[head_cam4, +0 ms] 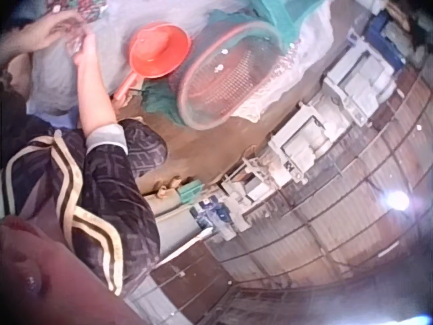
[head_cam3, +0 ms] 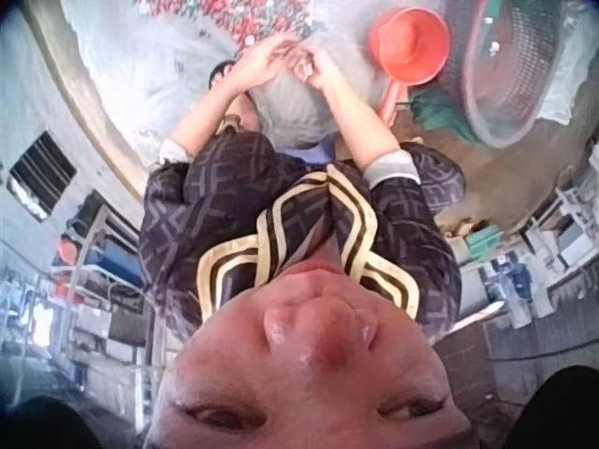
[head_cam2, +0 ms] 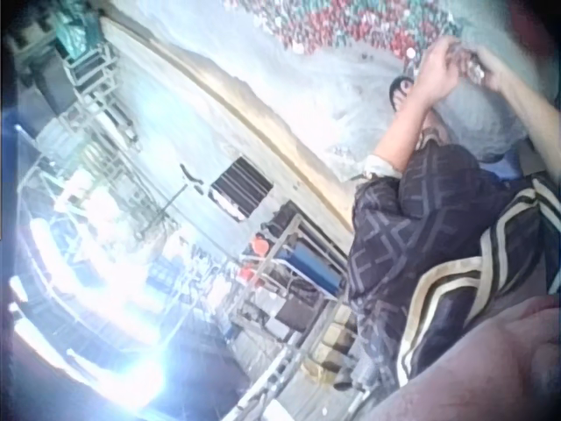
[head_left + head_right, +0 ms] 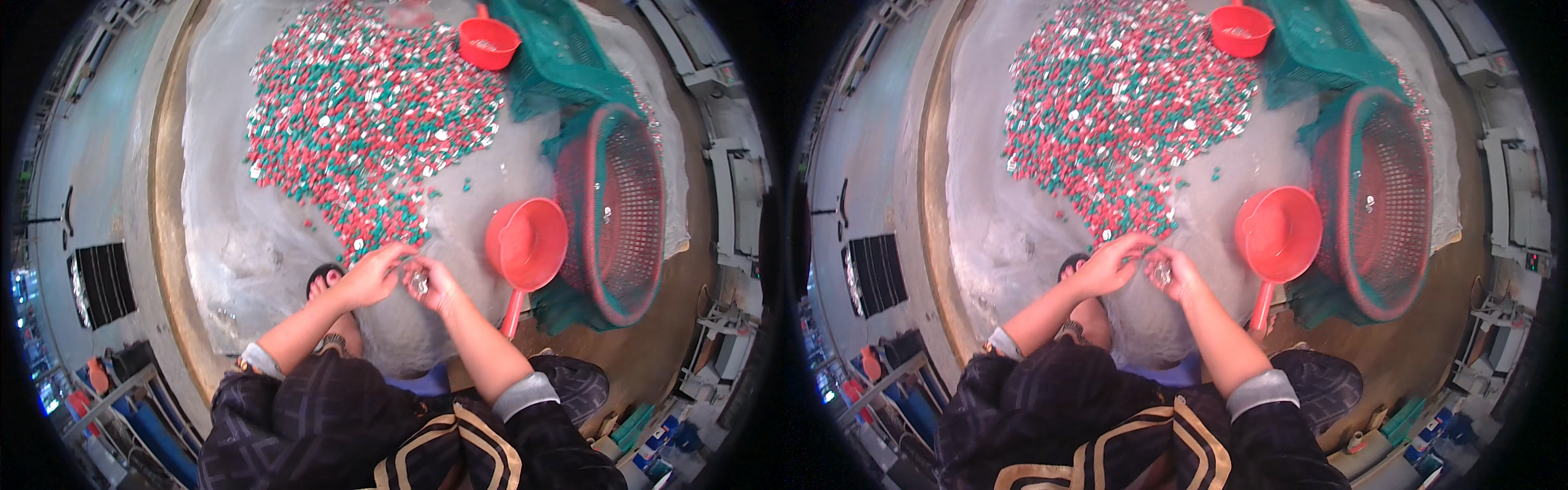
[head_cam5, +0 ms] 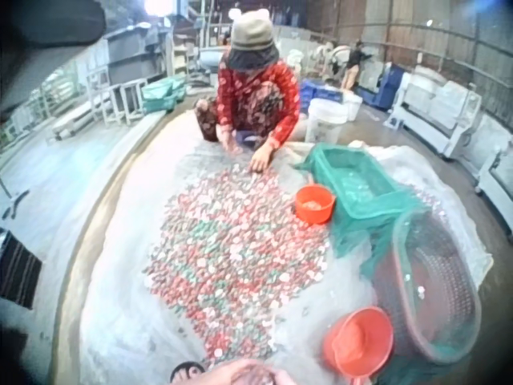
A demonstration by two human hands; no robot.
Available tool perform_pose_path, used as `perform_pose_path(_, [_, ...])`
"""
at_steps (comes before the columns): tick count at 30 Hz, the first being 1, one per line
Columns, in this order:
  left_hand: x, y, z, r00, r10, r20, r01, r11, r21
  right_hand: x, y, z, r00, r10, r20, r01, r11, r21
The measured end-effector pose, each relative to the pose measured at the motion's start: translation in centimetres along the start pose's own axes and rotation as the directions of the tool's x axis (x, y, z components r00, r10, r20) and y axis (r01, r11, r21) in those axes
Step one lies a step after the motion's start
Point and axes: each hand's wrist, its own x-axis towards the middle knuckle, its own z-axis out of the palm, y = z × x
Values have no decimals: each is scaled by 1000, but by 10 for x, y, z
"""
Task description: The person picks up small colored plastic pieces from a large pile on the floor and places specific white pieces with markings into a small red scoop.
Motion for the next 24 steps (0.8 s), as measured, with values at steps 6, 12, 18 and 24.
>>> perform_pose_path(6, [-7, -10, -3, 992, -104, -69, 109, 991, 81, -17, -1, -3, 996, -59, -72, 69, 986, 150])
perform_pose_path(12, [-7, -14, 1, 980, -172, -98, 177, 983, 53, -48, -24, 5, 971, -231, 59, 215, 957, 197])
perform_pose_path(18, [30, -14, 23, 928, -354, -117, 82, 501, -862, -59, -29, 69, 786, -616, 53, 595, 777, 206])
perform_pose_path(24, [82, 15, 34, 929, -354, -113, -71, 131, -989, -41, -20, 107, 282, -936, 210, 840, 136, -525])
